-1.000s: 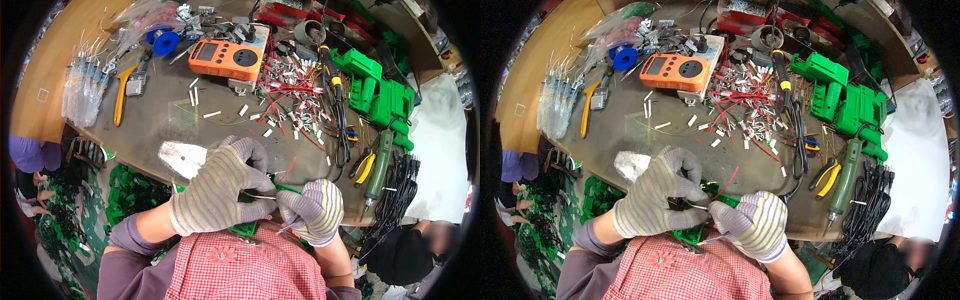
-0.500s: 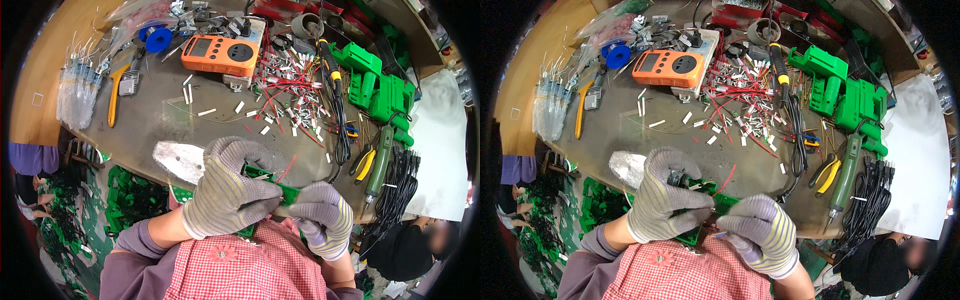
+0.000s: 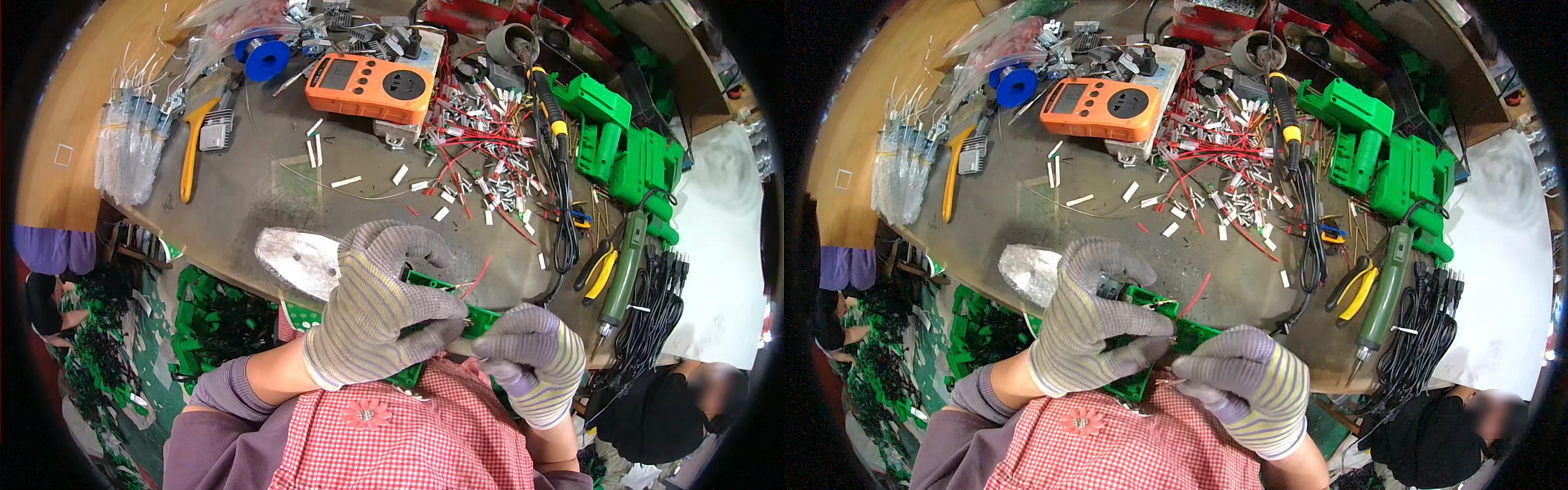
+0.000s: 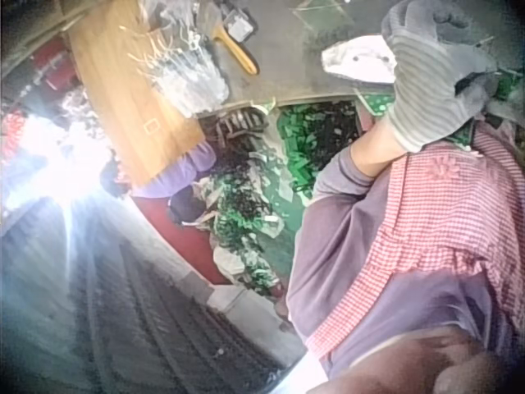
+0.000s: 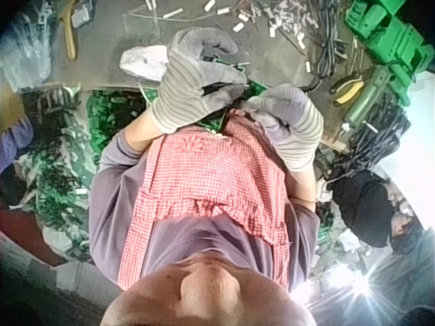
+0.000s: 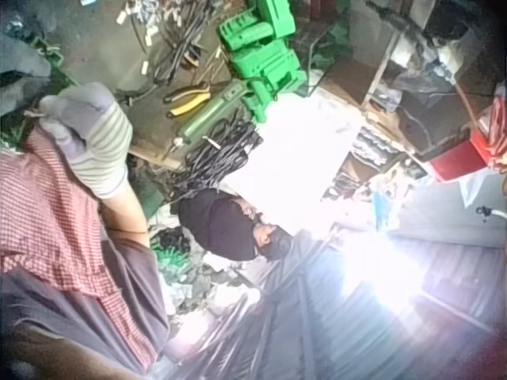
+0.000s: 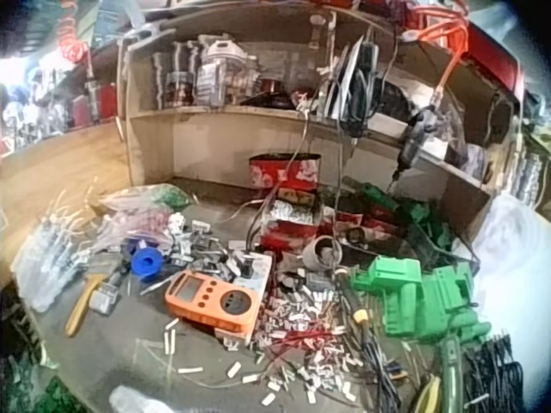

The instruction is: Assemble internal components and wiring into a green plastic hardware housing using a soldering iron.

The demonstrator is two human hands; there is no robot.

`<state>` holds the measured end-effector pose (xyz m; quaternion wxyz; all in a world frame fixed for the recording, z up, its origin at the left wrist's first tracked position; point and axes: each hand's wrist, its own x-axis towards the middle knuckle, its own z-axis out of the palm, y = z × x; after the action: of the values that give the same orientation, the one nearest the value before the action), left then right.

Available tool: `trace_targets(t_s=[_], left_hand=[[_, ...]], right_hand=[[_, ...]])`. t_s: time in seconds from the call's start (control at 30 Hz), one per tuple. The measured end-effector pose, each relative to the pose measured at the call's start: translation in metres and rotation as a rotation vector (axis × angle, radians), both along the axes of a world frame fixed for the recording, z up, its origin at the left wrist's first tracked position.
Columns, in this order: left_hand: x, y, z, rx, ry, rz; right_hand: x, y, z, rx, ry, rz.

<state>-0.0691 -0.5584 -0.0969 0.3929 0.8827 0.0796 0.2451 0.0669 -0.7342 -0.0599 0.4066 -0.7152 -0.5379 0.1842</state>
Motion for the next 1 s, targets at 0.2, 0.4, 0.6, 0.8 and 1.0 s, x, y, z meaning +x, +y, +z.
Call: trace_targets(t_s=[0.2, 0.4, 0.6, 0.8, 1.0], left_hand=[[-0.002, 0.001, 0.000, -0.021, 0.017, -0.004], [-0.001, 0.001, -0.001, -0.006, 0.010, -0.001], [-0.001, 0.001, -0.003, -0.025, -0.017, 0.001], [0.001, 0.000, -0.003, -0.029, -0.016, 0.017], [0.003, 0.001, -0.004, -0.043, -0.027, 0.014]], right_hand=[[-0.004, 0.004, 0.000, -0.009, 0.128, -0.123], [-0.008, 0.005, 0.002, -0.048, 0.054, -0.138], [-0.005, 0.005, -0.005, 0.022, 0.028, -0.097], [-0.013, 0.000, -0.001, -0.106, 0.040, -0.218], [-0.014, -0.001, -0.013, -0.053, -0.272, -0.213]])
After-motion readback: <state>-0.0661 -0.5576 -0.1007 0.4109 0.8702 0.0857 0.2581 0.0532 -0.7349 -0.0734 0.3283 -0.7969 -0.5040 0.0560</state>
